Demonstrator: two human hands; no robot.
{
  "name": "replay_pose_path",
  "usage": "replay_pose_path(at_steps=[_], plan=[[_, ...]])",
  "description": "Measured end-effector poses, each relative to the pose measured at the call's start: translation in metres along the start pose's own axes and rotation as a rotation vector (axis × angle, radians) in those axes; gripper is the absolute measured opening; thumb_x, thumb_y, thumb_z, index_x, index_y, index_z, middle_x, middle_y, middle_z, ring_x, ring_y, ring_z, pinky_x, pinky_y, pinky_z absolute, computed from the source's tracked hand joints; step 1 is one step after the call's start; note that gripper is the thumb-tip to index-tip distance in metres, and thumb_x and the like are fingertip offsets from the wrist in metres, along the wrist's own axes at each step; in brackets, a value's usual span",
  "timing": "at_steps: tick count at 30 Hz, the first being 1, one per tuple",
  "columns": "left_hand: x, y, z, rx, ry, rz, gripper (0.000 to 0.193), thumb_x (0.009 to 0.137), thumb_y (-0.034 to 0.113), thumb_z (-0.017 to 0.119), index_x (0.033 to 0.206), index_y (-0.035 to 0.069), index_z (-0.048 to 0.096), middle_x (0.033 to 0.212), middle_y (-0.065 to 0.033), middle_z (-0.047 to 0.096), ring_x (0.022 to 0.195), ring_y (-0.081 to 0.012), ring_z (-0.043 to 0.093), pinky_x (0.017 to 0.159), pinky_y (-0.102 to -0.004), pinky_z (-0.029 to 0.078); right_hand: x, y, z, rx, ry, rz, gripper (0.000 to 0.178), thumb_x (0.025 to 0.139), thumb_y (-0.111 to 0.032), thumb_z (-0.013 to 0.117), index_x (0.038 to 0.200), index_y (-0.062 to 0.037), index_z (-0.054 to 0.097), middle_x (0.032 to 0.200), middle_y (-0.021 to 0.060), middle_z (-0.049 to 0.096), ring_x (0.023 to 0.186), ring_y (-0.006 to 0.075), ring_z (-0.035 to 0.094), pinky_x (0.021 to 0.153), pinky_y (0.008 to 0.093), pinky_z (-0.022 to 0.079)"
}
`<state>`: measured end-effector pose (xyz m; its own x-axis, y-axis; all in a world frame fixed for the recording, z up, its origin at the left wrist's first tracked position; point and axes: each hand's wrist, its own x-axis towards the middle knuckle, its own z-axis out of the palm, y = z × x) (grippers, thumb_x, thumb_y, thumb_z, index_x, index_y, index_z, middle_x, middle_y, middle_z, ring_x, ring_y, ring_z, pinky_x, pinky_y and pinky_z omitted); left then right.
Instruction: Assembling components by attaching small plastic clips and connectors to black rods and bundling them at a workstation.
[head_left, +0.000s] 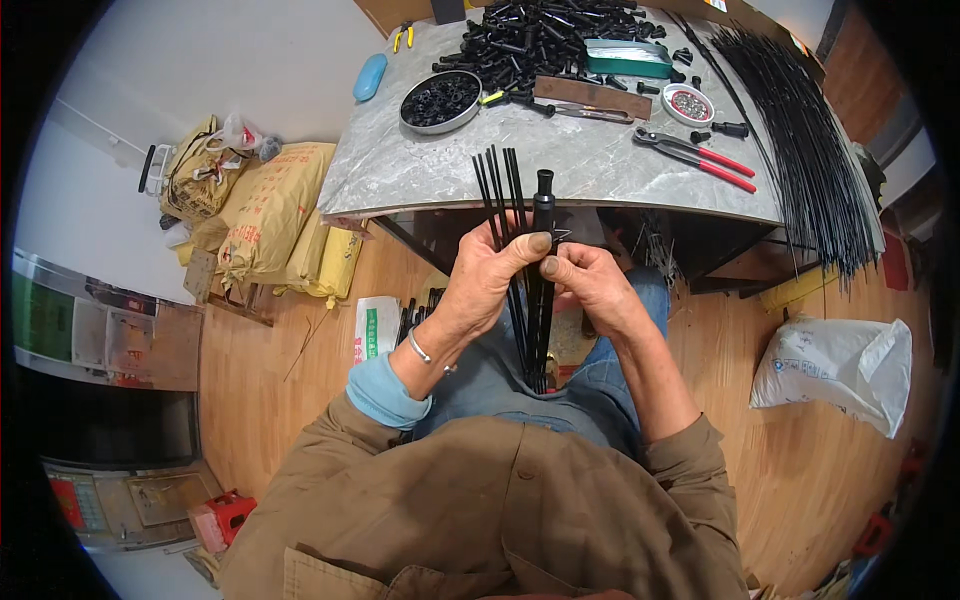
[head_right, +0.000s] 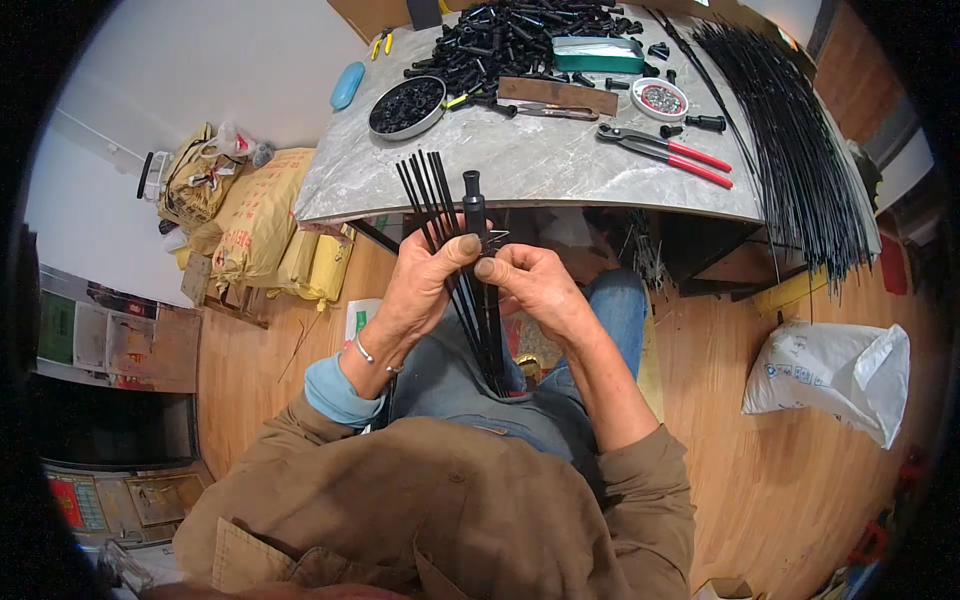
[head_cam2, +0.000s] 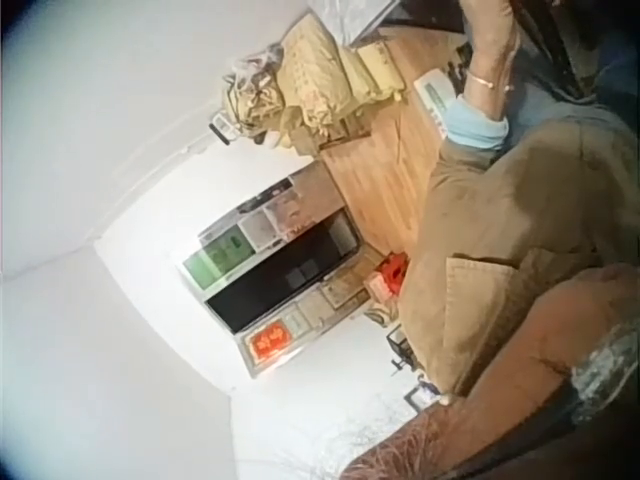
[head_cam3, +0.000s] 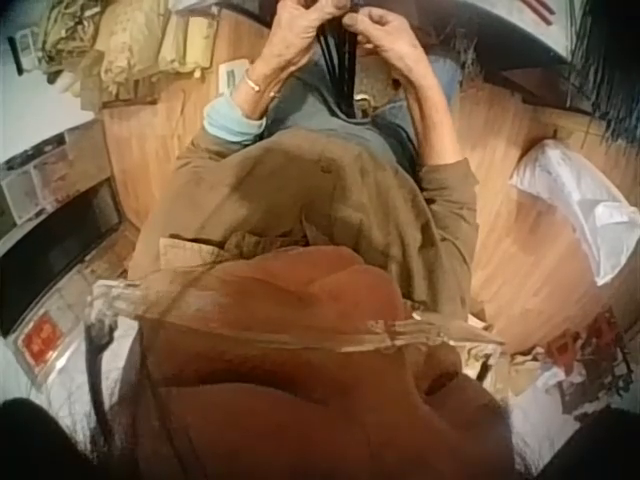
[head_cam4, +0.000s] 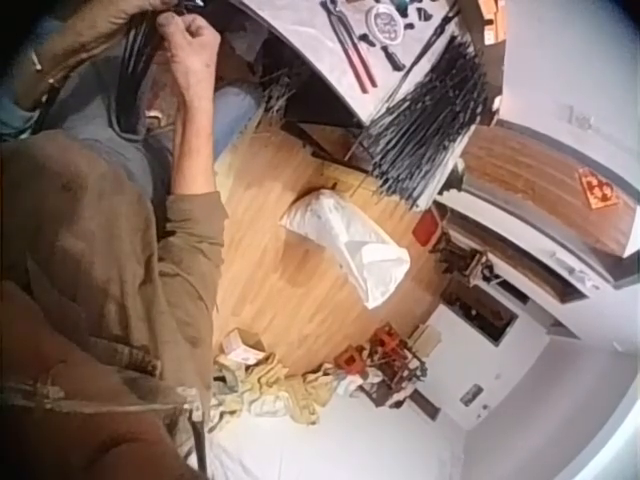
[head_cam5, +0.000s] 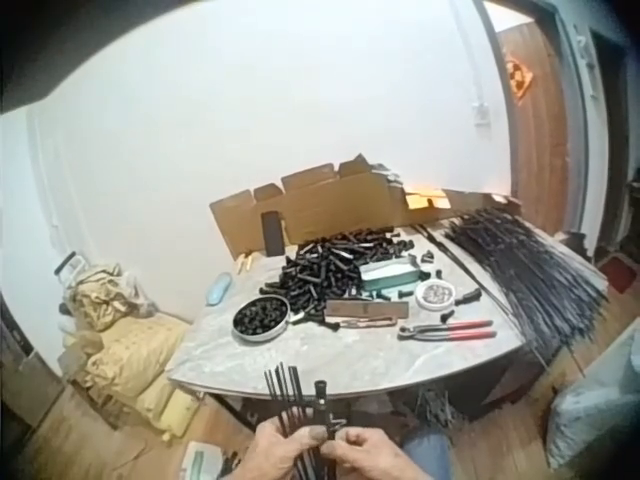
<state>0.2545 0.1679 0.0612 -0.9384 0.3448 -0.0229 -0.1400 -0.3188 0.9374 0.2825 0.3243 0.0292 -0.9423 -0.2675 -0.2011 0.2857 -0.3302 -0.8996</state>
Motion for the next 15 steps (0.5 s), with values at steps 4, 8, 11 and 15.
replay_pose_path(at_steps=[4,8,11,15], plan=[[-0.0006,-0.0028,0.0012,-0.012,-0.019,-0.008,0.032,0.083,0.020,0.072,0.107,0.002,0.062,0.097,-0.0020,0.065,0.086,-0.0096,0.058,0.079,-0.0251,0.047,-0.0025,0.0026,-0.0036,-0.030,0.025,-0.020,0.028,0.080,-0.033,0.074,0.075,-0.0116,0.057,0.069,-0.0078,0.049,0.061,0.0026,0.046,0.053,0.0193,0.042],[0.0021,-0.0044,-0.0029,-0.040,-0.064,-0.022,0.031,0.084,0.020,0.071,0.108,0.002,0.061,0.097,-0.0020,0.065,0.086,-0.0093,0.058,0.079,-0.0241,0.046,-0.0030,0.0007,-0.0038,0.013,0.017,-0.034,0.024,0.081,-0.028,0.073,0.076,-0.0118,0.056,0.071,-0.0073,0.051,0.063,0.0022,0.047,0.053,0.0185,0.042],[0.0031,-0.0042,-0.0039,-0.038,-0.056,-0.037,0.030,0.084,0.020,0.071,0.107,0.003,0.062,0.097,-0.0013,0.064,0.086,-0.0090,0.058,0.079,-0.0234,0.046,-0.0032,-0.0022,-0.0014,-0.001,0.027,-0.021,0.021,0.083,-0.025,0.072,0.076,-0.0119,0.056,0.071,-0.0069,0.053,0.064,0.0019,0.048,0.053,0.0181,0.042],[0.0040,-0.0075,0.0000,0.007,0.017,0.029,0.030,0.084,0.020,0.071,0.107,0.004,0.061,0.097,-0.0011,0.064,0.086,-0.0088,0.058,0.078,-0.0235,0.046,-0.0024,0.0062,0.0050,-0.088,0.157,-0.099,0.022,0.083,-0.027,0.072,0.076,-0.0124,0.056,0.071,-0.0074,0.053,0.064,0.0022,0.049,0.053,0.0185,0.043]])
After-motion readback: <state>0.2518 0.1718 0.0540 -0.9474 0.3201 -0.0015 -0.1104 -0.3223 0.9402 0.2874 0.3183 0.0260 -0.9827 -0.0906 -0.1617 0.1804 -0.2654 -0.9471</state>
